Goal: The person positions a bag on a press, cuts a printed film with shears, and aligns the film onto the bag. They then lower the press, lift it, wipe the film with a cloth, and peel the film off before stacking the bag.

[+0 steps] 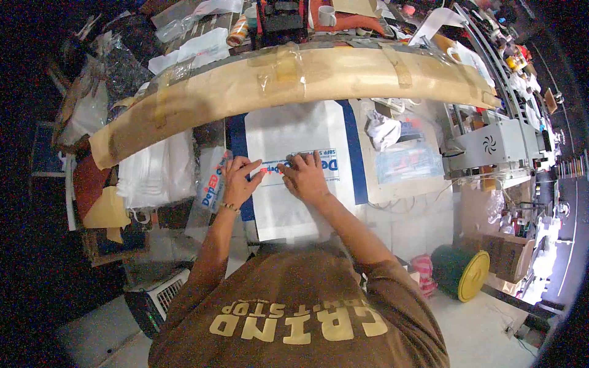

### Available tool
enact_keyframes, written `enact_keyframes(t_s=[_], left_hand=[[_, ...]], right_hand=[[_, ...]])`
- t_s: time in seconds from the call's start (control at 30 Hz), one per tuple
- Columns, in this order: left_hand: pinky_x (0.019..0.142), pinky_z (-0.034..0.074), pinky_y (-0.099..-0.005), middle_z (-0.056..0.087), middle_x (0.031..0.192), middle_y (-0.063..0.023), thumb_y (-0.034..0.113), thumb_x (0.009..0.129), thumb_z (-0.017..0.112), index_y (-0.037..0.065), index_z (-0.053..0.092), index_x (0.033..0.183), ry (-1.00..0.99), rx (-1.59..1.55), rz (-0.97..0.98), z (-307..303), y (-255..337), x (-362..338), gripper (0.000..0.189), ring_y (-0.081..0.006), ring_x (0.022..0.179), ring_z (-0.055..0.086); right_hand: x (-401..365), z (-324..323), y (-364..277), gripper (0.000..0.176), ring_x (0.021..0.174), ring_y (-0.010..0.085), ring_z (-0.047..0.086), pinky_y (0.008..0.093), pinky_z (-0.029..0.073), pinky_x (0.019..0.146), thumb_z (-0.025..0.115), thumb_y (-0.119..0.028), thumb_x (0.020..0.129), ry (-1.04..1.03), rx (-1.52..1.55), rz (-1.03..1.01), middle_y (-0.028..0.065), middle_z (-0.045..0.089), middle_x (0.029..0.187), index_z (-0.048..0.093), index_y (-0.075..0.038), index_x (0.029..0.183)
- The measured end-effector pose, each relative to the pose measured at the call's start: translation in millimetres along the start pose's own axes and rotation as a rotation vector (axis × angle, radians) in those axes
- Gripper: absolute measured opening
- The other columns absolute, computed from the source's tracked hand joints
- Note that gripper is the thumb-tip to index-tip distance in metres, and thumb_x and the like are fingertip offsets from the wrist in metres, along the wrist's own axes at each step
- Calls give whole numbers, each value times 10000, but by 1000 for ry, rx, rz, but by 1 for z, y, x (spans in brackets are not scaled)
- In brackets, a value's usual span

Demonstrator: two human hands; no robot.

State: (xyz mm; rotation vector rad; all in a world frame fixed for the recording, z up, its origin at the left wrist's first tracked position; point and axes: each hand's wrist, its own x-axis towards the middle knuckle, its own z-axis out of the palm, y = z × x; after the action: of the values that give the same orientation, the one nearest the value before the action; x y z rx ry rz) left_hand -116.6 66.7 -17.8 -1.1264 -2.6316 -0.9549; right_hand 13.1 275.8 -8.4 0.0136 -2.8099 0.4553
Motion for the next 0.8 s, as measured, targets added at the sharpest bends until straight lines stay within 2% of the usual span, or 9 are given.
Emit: enact_keyframes(t_s=[0.23, 0.3, 0.73, 0.8], left_hand=[[852, 368, -438, 621, 977, 5, 328, 802, 824, 205, 815, 1092, -9, -1, 7, -2, 1, 0, 315, -244, 977, 549], [907, 392, -421, 605, 982, -1, 309, 811, 828, 188, 813, 1122, -43, 27, -9, -4, 3, 0, 334, -225, 978, 540], [894, 404, -405, 609, 974, -15, 292, 793, 841, 170, 811, 1138, -43, 11, 20, -4, 1, 2, 367, -229, 957, 537], [867, 368, -429, 616, 980, 4, 308, 800, 819, 186, 815, 1086, -31, -29, 8, -1, -1, 2, 311, -237, 976, 549]], right_hand=[[0, 0, 1, 376, 1215, 325, 504, 663, 355, 1116, 712, -294, 894, 1, 17, -2, 75, 575, 1301, 724, -250, 1267], [1, -2, 1, 381, 1218, 325, 504, 662, 354, 1118, 713, -294, 893, -5, 24, -1, 75, 577, 1302, 723, -251, 1271], [0, -2, 1, 376, 1165, 347, 508, 643, 338, 1127, 706, -280, 907, 12, 28, -6, 97, 577, 1258, 724, -256, 1282], [0, -3, 1, 376, 1163, 348, 511, 642, 338, 1128, 705, -278, 907, 11, 36, -5, 98, 578, 1256, 724, -256, 1282]])
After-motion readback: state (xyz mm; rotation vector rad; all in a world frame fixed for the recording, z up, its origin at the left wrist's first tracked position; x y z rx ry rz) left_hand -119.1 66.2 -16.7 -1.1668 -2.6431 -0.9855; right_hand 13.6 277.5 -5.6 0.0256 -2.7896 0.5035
